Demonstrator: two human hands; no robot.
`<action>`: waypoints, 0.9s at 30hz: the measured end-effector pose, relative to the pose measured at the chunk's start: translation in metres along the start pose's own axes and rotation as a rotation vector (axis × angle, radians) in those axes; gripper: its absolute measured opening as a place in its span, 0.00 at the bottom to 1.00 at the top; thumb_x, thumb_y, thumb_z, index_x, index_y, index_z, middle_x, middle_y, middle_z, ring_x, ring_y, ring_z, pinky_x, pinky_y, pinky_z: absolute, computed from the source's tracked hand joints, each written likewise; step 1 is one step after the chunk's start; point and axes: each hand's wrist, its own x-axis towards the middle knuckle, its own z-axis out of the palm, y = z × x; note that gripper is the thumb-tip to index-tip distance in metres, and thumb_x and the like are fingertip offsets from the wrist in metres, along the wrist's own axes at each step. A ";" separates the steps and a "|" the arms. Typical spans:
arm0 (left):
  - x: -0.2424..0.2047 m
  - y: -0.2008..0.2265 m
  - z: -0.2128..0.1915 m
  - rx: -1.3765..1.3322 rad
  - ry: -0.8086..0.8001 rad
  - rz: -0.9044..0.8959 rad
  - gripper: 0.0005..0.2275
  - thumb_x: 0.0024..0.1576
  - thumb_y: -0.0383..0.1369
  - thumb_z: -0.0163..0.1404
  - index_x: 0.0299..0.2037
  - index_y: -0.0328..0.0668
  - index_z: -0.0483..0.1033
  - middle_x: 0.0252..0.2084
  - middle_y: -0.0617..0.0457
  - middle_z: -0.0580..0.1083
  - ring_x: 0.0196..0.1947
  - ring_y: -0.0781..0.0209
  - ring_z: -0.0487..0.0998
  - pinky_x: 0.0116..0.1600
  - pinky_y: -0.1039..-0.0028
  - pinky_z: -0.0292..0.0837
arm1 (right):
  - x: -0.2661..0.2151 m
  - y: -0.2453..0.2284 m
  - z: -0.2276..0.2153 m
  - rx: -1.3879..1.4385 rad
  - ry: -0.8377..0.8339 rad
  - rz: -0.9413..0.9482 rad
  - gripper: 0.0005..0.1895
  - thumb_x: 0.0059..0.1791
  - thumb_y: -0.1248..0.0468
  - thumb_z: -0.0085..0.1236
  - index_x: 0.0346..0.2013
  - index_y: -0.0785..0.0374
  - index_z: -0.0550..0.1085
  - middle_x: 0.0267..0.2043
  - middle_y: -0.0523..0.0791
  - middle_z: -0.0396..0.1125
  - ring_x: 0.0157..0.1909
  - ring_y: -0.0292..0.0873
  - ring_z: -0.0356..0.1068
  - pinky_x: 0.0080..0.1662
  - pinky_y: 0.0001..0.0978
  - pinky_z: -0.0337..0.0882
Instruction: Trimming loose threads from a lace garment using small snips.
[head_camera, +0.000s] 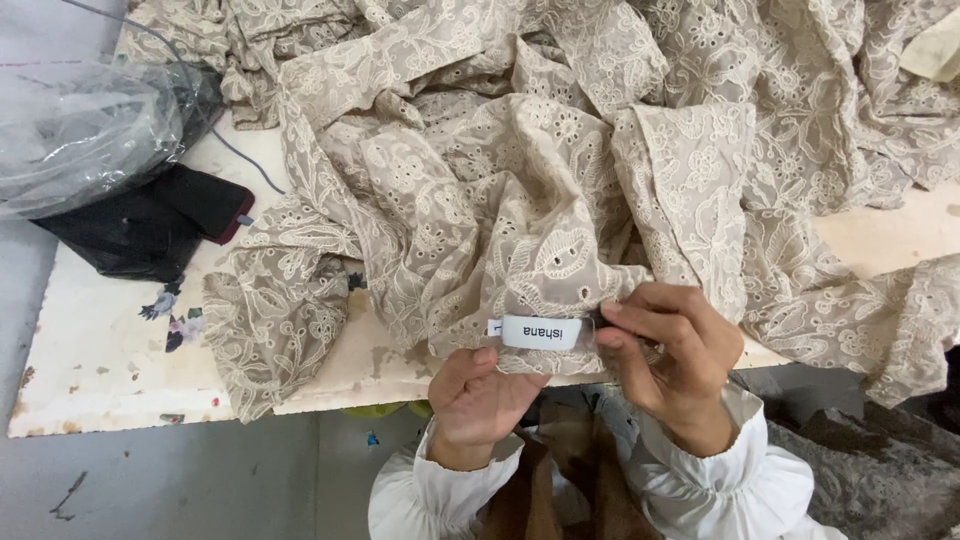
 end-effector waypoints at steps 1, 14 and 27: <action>-0.004 0.000 -0.003 0.001 0.000 0.001 0.17 0.58 0.25 0.25 0.54 0.38 0.62 0.61 0.47 0.54 0.63 0.45 0.47 0.64 0.46 0.40 | -0.006 0.004 0.001 0.001 0.000 -0.001 0.09 0.41 0.63 0.53 0.31 0.66 0.67 0.27 0.50 0.62 0.24 0.39 0.62 0.26 0.24 0.63; 0.079 0.030 0.048 -0.111 0.286 -0.179 0.20 0.50 0.32 0.28 0.52 0.39 0.62 0.53 0.49 0.64 0.53 0.51 0.63 0.58 0.42 0.43 | -0.023 0.026 0.013 -0.029 -0.056 -0.022 0.06 0.35 0.72 0.58 0.25 0.62 0.72 0.24 0.46 0.64 0.17 0.42 0.62 0.22 0.30 0.66; 0.022 0.000 0.024 0.898 0.432 -0.715 0.10 0.52 0.27 0.28 0.32 0.34 0.64 0.33 0.49 0.62 0.37 0.58 0.62 0.46 0.70 0.54 | -0.039 0.027 0.007 -0.086 0.224 -0.329 0.05 0.37 0.73 0.55 0.23 0.61 0.75 0.21 0.48 0.65 0.12 0.39 0.53 0.21 0.27 0.58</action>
